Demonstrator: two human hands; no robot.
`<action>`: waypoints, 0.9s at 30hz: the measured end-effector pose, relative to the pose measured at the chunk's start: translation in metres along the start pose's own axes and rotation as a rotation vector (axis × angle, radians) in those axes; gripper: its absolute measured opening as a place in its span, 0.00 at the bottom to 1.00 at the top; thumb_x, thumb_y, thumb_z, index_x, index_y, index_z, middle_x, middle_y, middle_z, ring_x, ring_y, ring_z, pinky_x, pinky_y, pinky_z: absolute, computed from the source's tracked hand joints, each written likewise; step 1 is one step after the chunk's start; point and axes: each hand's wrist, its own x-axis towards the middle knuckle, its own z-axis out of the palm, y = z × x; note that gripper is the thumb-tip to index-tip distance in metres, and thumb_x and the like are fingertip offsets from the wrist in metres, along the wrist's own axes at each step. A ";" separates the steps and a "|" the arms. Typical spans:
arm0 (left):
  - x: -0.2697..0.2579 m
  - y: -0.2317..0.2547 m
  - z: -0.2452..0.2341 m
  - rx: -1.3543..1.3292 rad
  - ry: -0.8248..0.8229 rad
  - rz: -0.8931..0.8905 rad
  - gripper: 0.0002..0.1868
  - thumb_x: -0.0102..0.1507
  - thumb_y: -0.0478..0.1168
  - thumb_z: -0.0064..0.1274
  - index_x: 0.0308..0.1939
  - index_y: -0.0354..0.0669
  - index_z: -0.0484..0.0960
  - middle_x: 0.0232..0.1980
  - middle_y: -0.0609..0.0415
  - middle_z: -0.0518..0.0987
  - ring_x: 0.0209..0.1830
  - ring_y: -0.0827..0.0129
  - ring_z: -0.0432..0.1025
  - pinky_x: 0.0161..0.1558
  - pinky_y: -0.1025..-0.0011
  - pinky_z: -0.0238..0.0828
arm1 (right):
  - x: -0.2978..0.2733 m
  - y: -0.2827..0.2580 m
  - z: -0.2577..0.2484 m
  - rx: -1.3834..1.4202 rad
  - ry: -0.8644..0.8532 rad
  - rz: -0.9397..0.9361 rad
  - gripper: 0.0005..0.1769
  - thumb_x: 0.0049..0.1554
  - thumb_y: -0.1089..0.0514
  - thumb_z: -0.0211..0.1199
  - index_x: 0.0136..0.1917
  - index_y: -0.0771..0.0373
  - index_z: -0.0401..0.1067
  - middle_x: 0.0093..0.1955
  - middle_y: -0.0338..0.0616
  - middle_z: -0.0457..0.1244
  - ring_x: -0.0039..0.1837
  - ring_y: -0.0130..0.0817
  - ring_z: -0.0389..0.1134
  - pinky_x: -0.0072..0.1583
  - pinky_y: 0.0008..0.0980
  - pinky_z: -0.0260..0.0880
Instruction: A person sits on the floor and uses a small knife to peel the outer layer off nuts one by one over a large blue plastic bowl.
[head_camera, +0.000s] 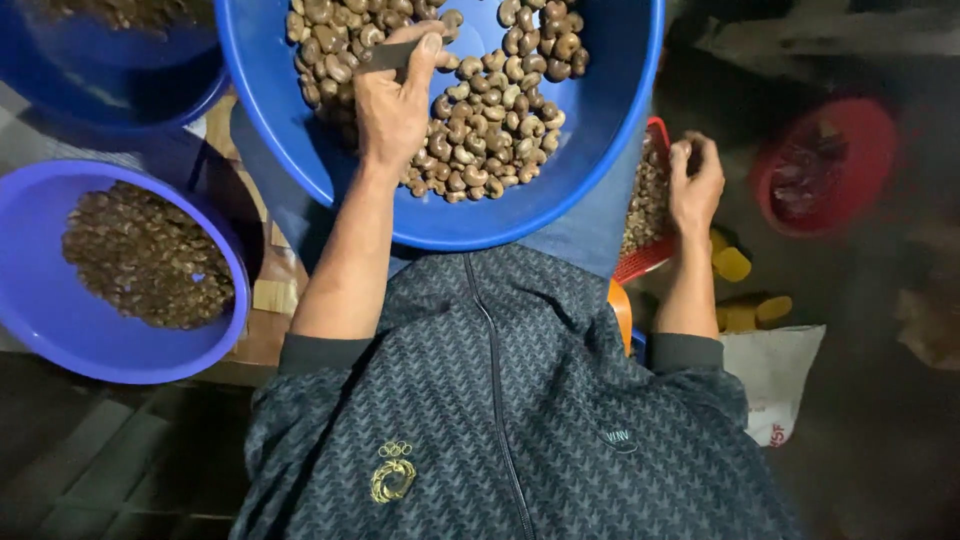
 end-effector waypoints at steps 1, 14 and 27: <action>0.000 0.002 0.000 -0.002 -0.002 -0.012 0.10 0.71 0.41 0.52 0.54 0.41 0.81 0.48 0.49 0.86 0.46 0.63 0.84 0.43 0.71 0.86 | -0.005 0.002 -0.003 -0.120 -0.041 0.063 0.16 0.68 0.56 0.59 0.64 0.68 0.70 0.55 0.51 0.69 0.55 0.44 0.70 0.58 0.38 0.69; -0.003 0.003 0.002 0.123 -0.055 -0.018 0.11 0.71 0.42 0.52 0.54 0.44 0.82 0.41 0.46 0.88 0.42 0.62 0.86 0.40 0.69 0.88 | 0.046 -0.203 0.009 0.059 0.013 -0.556 0.26 0.57 0.79 0.58 0.68 0.68 0.71 0.52 0.51 0.67 0.47 0.38 0.66 0.50 0.33 0.68; -0.006 0.007 0.004 0.323 -0.050 -0.004 0.12 0.71 0.39 0.51 0.56 0.44 0.83 0.33 0.58 0.86 0.19 0.78 0.69 0.18 0.78 0.65 | 0.107 -0.127 0.163 -0.763 -0.096 -0.622 0.16 0.57 0.48 0.66 0.51 0.60 0.71 0.35 0.50 0.69 0.33 0.52 0.70 0.35 0.45 0.70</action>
